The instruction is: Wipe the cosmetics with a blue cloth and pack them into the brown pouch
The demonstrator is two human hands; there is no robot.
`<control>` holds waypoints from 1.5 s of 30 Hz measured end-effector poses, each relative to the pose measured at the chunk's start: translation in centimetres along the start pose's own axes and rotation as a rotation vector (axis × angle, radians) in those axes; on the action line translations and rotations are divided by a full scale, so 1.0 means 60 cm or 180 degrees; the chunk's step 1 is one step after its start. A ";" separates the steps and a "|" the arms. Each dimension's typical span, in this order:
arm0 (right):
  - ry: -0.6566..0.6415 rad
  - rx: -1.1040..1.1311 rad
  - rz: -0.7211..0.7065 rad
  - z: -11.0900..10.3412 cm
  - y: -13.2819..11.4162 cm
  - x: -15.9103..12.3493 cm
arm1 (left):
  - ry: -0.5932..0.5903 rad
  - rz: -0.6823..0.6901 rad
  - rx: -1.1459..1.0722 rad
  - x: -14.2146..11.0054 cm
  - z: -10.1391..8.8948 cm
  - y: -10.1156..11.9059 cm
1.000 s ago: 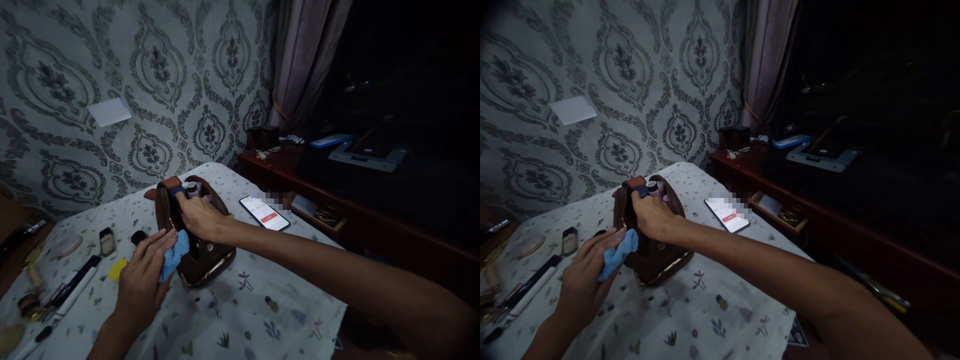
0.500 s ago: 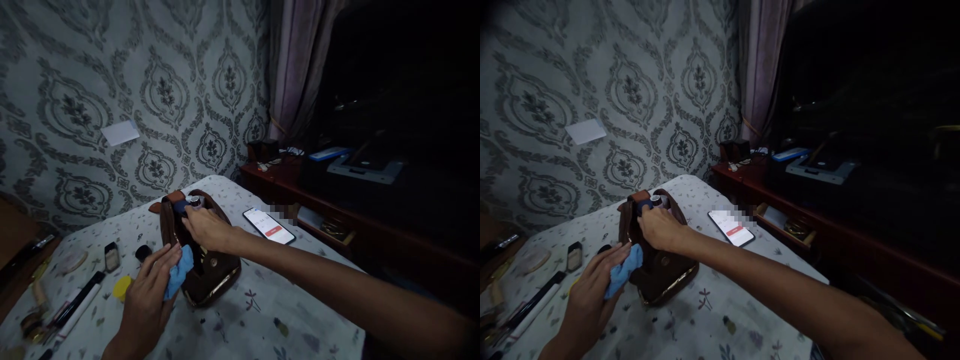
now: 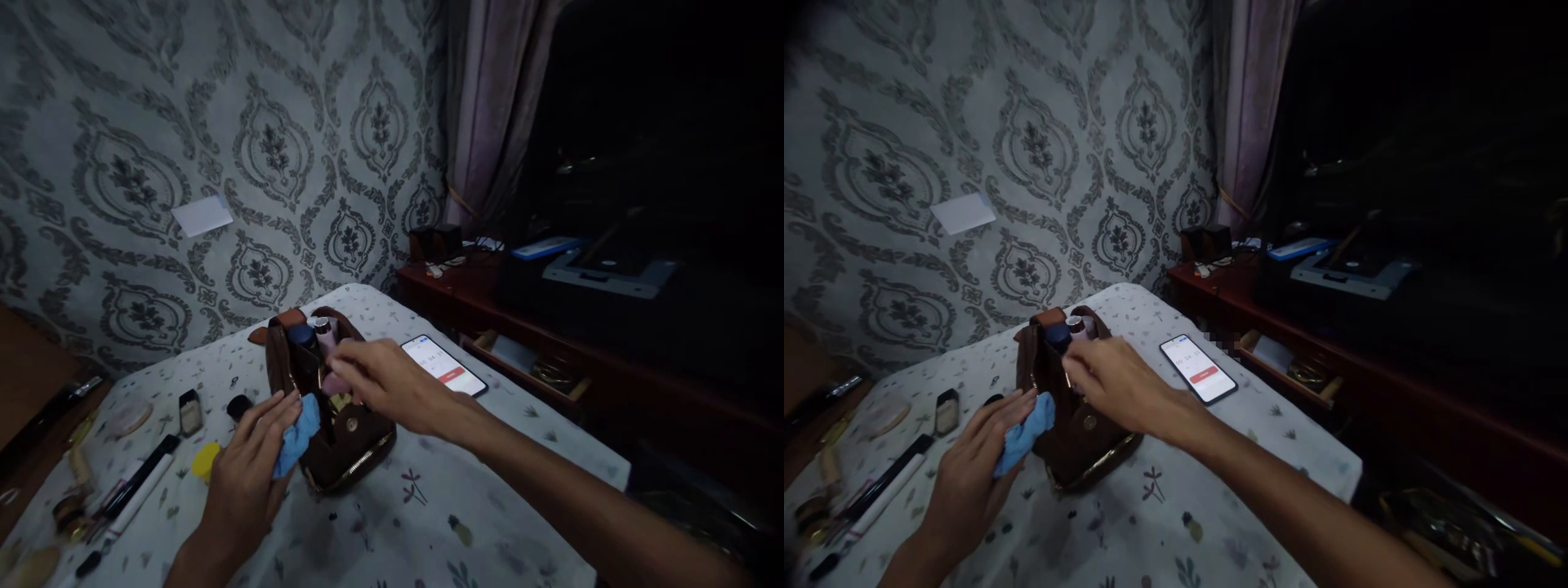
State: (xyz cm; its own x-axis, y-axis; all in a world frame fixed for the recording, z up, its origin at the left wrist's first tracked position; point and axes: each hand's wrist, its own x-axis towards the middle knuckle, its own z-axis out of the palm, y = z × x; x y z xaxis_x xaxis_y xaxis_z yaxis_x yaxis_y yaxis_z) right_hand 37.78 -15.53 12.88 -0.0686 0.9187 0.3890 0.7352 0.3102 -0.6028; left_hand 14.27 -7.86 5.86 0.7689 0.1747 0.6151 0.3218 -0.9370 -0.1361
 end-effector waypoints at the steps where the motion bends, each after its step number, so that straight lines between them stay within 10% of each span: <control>1: -0.0102 0.0020 -0.0018 0.004 0.003 -0.015 | 0.0003 -0.0008 -0.0005 0.002 0.000 0.001; 6: -0.0287 -0.0018 -0.0325 0.034 0.025 -0.079 | 0.0084 -0.0078 -0.0017 0.007 0.004 0.010; 15: 0.0618 0.0057 -0.0597 0.070 0.052 -0.142 | 0.0457 -0.0563 0.0169 -0.044 0.022 0.030; 23: -0.0358 0.0385 -0.0522 0.120 0.008 -0.146 | -0.0134 -0.1031 0.0561 -0.117 0.027 -0.024; 34: -0.0768 0.0632 -0.0592 0.305 -0.017 -0.070 | -0.1321 -0.2748 0.0761 -0.180 0.029 -0.107; 45: 0.0206 0.1106 -0.0270 0.481 0.007 0.053 | -0.0886 -0.3127 0.0155 -0.184 0.024 -0.122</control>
State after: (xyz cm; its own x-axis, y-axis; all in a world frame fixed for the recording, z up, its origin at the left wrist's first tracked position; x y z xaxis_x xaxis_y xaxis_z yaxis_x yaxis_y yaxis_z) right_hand 18.41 -5.40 -6.28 -0.0685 0.8721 0.4845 0.4548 0.4595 -0.7629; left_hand 4.19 -2.48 -1.05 0.2522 0.9291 0.2703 0.8966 -0.3295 0.2960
